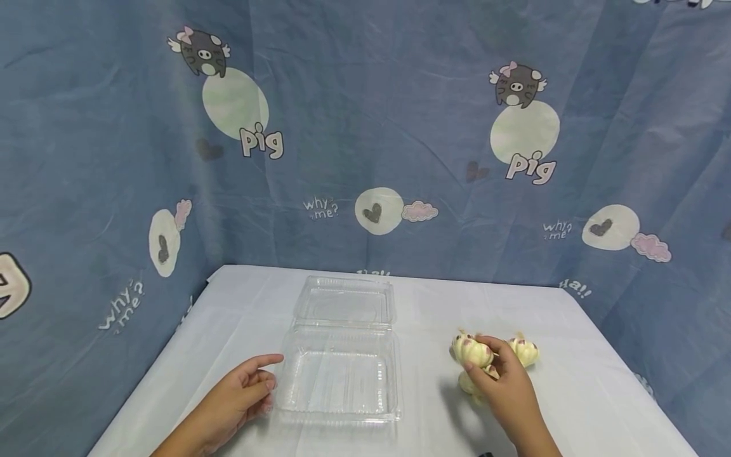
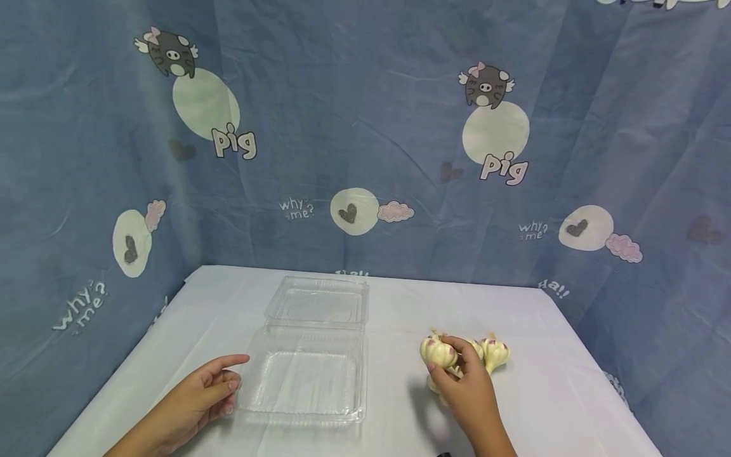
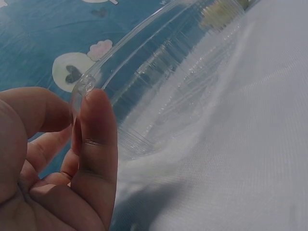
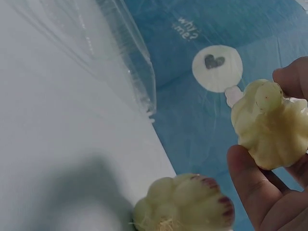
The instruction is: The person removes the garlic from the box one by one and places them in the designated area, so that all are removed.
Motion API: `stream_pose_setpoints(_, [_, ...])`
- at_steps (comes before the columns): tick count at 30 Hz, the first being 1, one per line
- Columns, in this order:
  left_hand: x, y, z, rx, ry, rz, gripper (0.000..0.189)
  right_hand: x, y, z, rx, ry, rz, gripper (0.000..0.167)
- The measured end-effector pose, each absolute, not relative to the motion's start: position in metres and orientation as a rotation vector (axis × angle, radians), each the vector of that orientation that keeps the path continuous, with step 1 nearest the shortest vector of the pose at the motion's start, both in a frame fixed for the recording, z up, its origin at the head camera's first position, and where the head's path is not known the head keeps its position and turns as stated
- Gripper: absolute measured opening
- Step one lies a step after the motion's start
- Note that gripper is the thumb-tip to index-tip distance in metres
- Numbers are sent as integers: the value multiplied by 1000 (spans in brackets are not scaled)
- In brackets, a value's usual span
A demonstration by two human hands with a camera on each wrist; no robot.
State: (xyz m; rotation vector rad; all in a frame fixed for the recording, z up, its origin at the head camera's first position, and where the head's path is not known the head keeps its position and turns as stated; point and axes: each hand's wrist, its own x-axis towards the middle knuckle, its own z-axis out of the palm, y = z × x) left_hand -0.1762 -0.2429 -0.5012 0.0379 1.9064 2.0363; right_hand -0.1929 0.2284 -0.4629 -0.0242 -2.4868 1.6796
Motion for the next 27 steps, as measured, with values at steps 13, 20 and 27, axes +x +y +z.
stream_pose_setpoints(13, [-175,-243,-499,37,1912,2034,65,-191,237,-461,-96,-2528,1619,56])
stream_pose_setpoints(20, [-175,-242,-499,43,1899,2039,66,-187,248,-465,-95,-2549,1543,60])
stream_pose_setpoints(27, [-176,-242,-499,34,1901,2032,66,-185,260,-470,-103,-2536,1500,60])
